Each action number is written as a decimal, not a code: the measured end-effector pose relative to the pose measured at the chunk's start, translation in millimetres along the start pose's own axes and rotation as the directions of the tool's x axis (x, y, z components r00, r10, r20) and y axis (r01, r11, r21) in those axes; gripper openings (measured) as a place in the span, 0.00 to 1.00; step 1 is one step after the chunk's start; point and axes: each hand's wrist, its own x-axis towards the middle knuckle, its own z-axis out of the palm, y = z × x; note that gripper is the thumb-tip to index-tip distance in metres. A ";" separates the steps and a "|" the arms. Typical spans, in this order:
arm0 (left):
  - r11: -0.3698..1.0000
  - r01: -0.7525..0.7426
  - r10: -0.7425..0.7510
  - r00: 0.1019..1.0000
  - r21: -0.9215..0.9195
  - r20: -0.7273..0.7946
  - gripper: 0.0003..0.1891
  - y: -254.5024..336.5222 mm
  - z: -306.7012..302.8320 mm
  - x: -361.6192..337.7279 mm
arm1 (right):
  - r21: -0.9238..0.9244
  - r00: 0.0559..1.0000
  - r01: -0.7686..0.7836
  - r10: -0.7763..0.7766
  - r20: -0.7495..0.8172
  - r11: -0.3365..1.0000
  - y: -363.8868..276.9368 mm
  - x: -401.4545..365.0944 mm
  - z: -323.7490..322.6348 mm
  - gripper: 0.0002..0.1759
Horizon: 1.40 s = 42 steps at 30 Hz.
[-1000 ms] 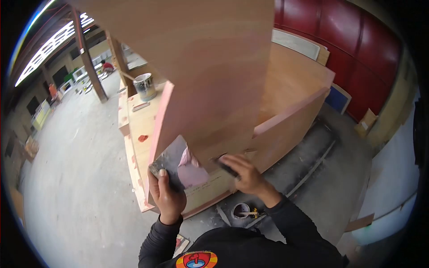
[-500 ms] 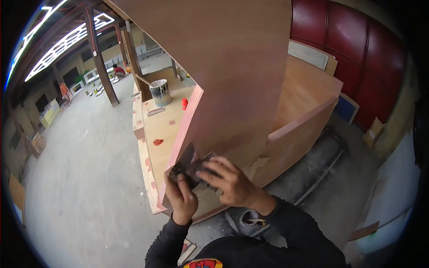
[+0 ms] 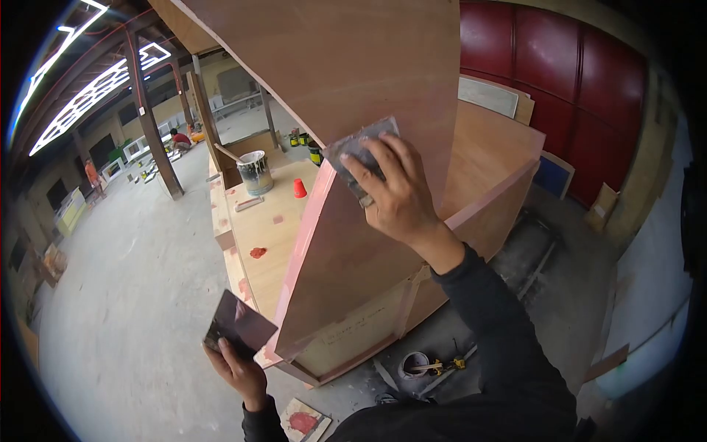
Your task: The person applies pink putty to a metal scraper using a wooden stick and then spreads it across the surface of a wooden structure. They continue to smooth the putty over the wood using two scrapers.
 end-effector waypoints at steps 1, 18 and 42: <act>1.000 0.021 -0.021 1.000 0.011 -0.009 0.13 -1.3 -5.5 -4.4 | -0.043 1.000 0.015 -0.016 -0.006 0.999 3.4 3.6 3.2 0.26; 0.985 0.166 -0.164 0.985 0.043 -0.044 0.12 -28.2 -55.2 -14.8 | 0.180 1.000 -0.021 0.025 -0.017 0.983 2.4 37.9 -1.5 0.33; 0.968 0.249 -0.250 0.967 0.014 0.050 0.12 -47.9 -37.1 -23.9 | 0.074 0.994 0.102 -0.104 0.018 0.992 32.1 29.9 -10.5 0.32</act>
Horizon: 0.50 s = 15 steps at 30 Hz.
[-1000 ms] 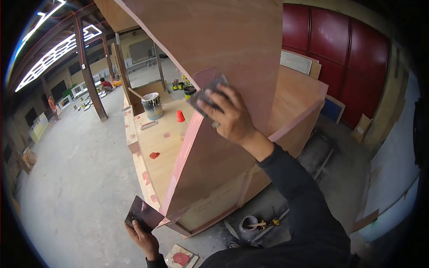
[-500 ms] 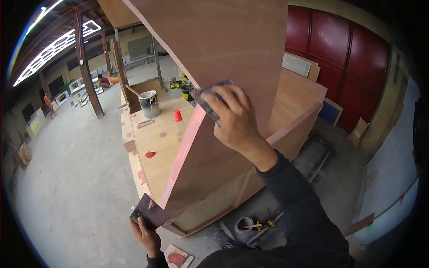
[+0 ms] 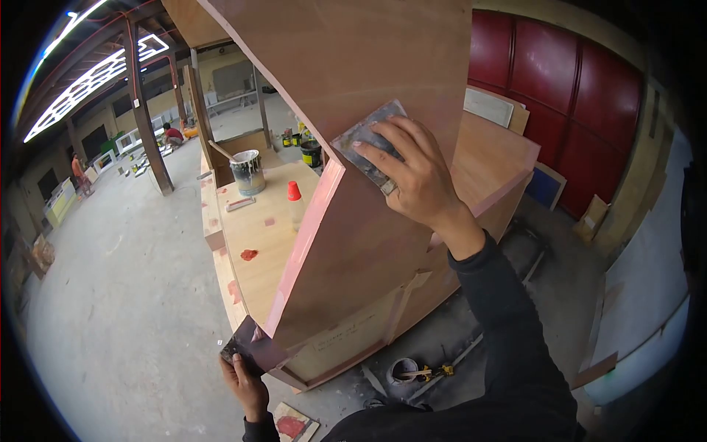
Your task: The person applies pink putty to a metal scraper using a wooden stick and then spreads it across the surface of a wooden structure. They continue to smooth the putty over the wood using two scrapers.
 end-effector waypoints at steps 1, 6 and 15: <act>1.000 0.001 -0.001 1.000 0.002 -0.001 0.12 0.7 1.0 -1.0 | 0.002 1.000 -0.001 0.001 0.000 1.000 -2.2 1.0 4.2 0.32; 1.000 0.021 -0.021 0.998 -0.012 -0.053 0.12 5.4 6.2 -5.1 | 0.006 0.992 -0.117 0.117 0.038 0.993 -20.5 -15.8 24.4 0.30; 0.995 0.029 -0.030 1.000 -0.096 -0.006 0.12 5.4 9.1 -8.5 | -0.070 0.995 0.079 -0.074 0.072 0.994 -11.1 5.8 -11.2 0.23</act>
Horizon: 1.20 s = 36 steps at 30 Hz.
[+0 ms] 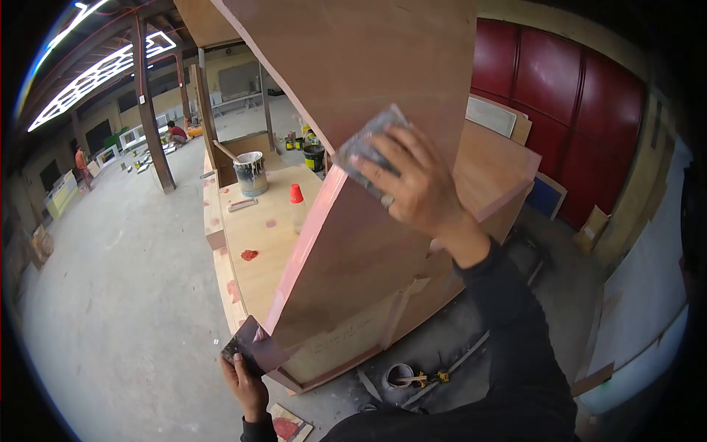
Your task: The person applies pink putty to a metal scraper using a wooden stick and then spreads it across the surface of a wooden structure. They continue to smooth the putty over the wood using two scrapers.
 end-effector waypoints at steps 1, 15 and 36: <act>1.000 0.001 -0.001 1.000 0.001 0.001 0.12 -0.1 -1.1 -0.5 | -0.070 0.993 0.086 -0.091 -0.069 0.994 10.6 6.5 0.4 0.22; 0.993 -0.004 0.008 1.000 0.114 -0.029 0.13 -8.6 -13.8 -2.5 | -0.072 0.946 0.320 -0.323 -0.037 0.945 33.7 10.2 32.8 0.16; 0.999 0.016 -0.017 1.000 0.038 0.021 0.13 -17.8 -13.0 3.8 | 0.130 0.983 -0.176 0.180 -0.022 0.976 -14.1 32.5 0.1 0.28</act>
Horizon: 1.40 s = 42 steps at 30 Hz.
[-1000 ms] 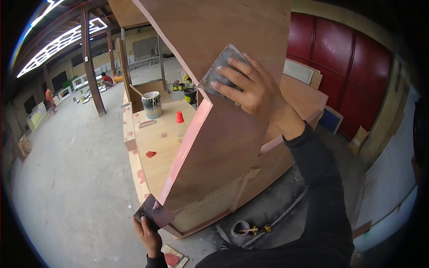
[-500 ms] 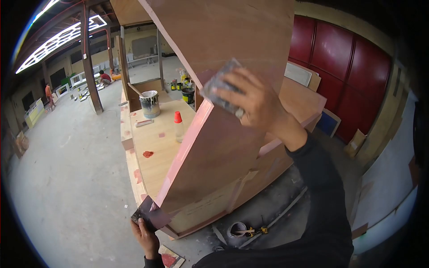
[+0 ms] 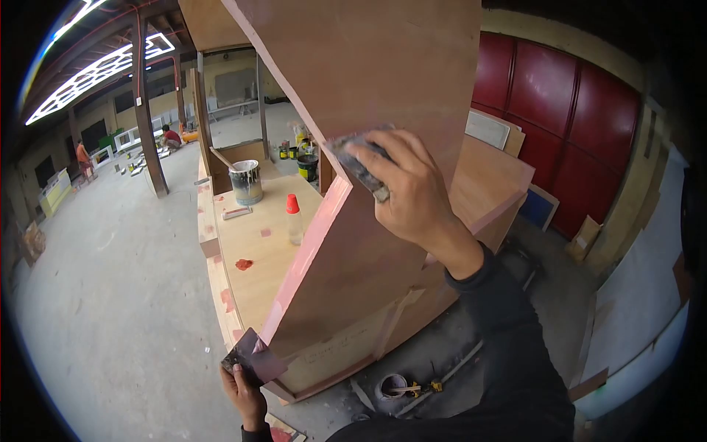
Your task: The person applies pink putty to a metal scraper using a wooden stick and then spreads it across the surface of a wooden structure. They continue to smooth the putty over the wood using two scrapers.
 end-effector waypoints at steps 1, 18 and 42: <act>1.000 -0.002 0.002 1.000 -0.001 0.001 0.13 0.3 0.8 -0.4 | -0.001 1.000 0.001 -0.001 -0.002 1.000 -0.3 6.7 3.2 0.28; 0.999 0.033 -0.033 0.999 0.004 0.040 0.13 -3.2 -13.4 2.9 | -0.008 0.958 -0.130 0.124 -0.259 0.991 26.1 5.4 15.6 0.29; 1.000 -0.002 0.003 0.998 -0.014 0.059 0.14 -16.1 -21.2 17.3 | 0.016 0.946 -0.184 0.182 -0.268 0.983 77.0 -43.9 13.1 0.24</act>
